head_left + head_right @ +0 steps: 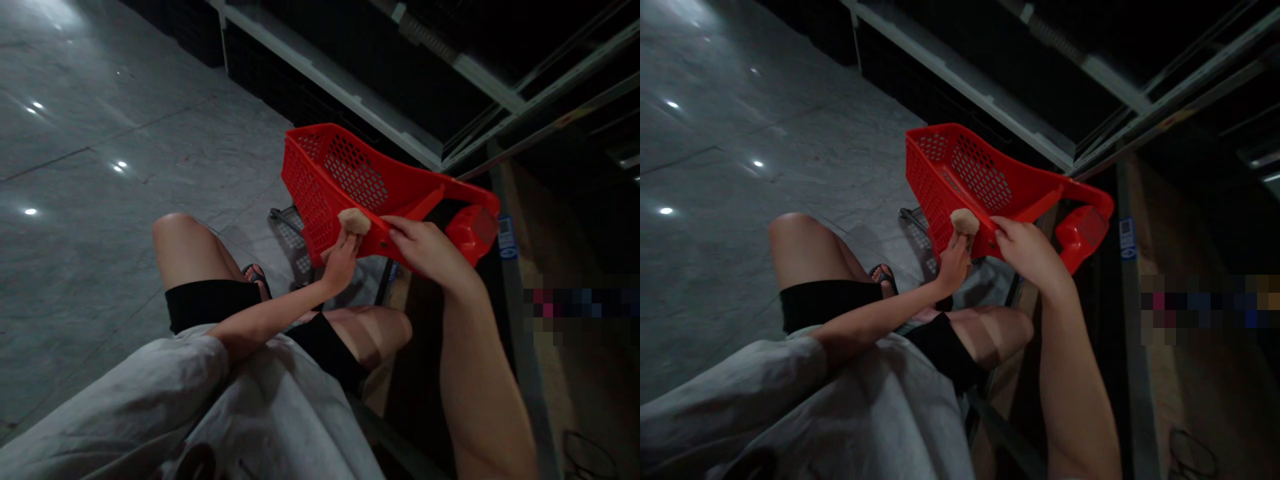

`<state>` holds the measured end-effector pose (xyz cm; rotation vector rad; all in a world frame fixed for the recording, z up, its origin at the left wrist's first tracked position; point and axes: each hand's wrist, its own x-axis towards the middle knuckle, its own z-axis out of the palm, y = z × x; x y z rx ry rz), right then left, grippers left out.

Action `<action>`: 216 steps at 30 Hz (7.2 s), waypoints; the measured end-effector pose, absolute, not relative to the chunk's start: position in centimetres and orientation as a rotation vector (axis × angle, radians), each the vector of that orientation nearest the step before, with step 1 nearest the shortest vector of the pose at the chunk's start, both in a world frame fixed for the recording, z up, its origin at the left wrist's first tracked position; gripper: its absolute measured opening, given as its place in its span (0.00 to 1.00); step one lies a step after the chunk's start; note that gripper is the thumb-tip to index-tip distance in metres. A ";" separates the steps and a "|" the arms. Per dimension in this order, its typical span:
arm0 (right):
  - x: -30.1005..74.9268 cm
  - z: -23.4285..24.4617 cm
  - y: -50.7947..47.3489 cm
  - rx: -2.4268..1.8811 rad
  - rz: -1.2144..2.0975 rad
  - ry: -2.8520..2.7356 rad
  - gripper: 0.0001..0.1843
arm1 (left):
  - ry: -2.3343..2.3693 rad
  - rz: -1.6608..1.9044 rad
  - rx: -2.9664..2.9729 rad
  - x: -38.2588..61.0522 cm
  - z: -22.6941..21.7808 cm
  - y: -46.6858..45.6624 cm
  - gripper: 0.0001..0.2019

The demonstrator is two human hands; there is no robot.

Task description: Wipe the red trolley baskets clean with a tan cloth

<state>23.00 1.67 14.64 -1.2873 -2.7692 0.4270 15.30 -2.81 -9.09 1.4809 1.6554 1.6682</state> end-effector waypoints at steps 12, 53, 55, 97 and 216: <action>23.7 14.2 4.2 -1.392 0.866 -2.411 0.21 | 1.706 1.470 0.923 11.7 -15.9 -3.3 0.35; 19.8 14.7 4.4 -1.338 1.267 -2.300 0.19 | 1.273 1.653 2.252 7.0 -1.7 -2.5 0.29; 19.4 14.7 4.7 -1.288 1.255 -2.322 0.18 | 1.403 1.645 2.292 4.5 -0.4 -0.9 0.26; 27.3 5.2 9.9 -0.736 -0.484 -2.257 0.12 | 1.392 0.714 2.571 0.9 4.8 9.3 0.25; 19.3 -2.5 18.3 -1.226 0.139 -1.538 0.14 | 1.714 0.313 2.168 -3.8 1.4 6.8 0.22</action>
